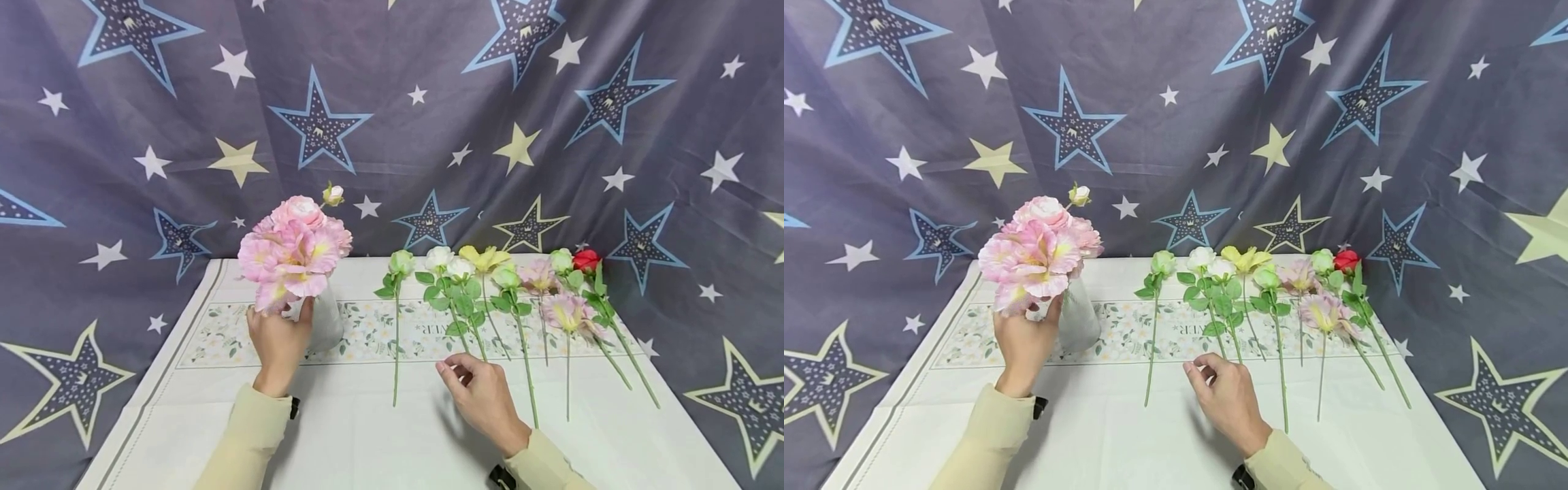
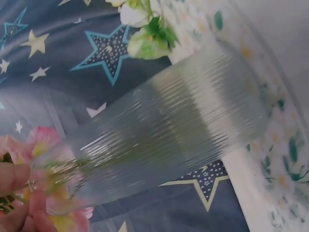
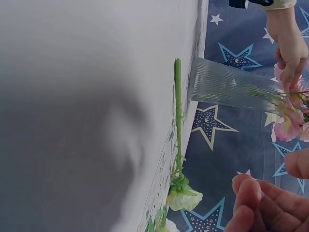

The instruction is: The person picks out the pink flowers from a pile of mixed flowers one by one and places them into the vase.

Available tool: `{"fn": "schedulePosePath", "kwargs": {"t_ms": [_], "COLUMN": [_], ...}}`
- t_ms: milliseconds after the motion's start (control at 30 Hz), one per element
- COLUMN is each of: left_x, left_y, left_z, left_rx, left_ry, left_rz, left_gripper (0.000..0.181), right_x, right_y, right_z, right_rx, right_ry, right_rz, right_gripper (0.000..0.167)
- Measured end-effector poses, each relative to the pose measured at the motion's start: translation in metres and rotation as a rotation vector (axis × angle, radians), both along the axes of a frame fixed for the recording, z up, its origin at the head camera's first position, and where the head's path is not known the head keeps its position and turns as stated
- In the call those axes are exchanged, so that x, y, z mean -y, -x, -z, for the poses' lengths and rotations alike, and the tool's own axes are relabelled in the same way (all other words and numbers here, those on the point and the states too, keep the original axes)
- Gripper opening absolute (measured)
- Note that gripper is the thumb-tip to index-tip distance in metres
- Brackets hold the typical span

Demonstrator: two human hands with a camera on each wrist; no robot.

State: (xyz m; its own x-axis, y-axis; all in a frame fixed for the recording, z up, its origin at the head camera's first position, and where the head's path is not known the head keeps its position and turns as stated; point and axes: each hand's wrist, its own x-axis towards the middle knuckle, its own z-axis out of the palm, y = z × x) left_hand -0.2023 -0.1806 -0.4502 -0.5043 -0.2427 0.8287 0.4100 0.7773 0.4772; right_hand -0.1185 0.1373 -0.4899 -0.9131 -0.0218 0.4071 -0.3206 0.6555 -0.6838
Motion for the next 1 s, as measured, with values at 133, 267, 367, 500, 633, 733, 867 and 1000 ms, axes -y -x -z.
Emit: {"fn": "schedulePosePath", "kwargs": {"t_ms": [133,267,367,500,633,733,867,1000], "left_x": [-0.002,-0.005,-0.007,-0.009,-0.011,-0.013,-0.018,-0.023], "left_y": [-0.006,-0.011,-0.014,-0.016,-0.020,-0.024,-0.029,-0.034], "left_z": [0.007,0.009,0.011,0.014,0.016,0.017,0.021,0.023], "left_rx": [-0.036,0.003,0.048,0.091,0.132,0.156,0.187,0.252], "left_ry": [-0.031,-0.090,-0.105,-0.093,-0.066,-0.046,-0.025,0.004], "left_rz": [-0.008,0.000,-0.006,0.009,0.038,0.052,0.085,0.108], "left_gripper": [0.036,0.039,0.033,0.024,0.022,0.024,0.030,0.032], "right_x": [0.001,0.000,0.000,-0.001,-0.003,-0.005,-0.008,-0.012], "right_y": [0.000,0.001,0.001,0.003,0.004,0.004,0.005,0.005], "right_z": [-0.001,-0.001,-0.001,-0.002,-0.003,-0.003,-0.002,-0.003], "right_rx": [0.001,0.003,-0.002,-0.010,-0.016,-0.022,-0.021,-0.019], "right_ry": [-0.009,-0.010,-0.009,-0.007,-0.013,-0.020,-0.037,-0.040], "right_rz": [-0.002,0.000,-0.001,0.000,0.008,0.011,0.019,0.026], "right_gripper": [0.006,0.007,0.006,0.006,0.005,0.005,0.006,0.007]}}
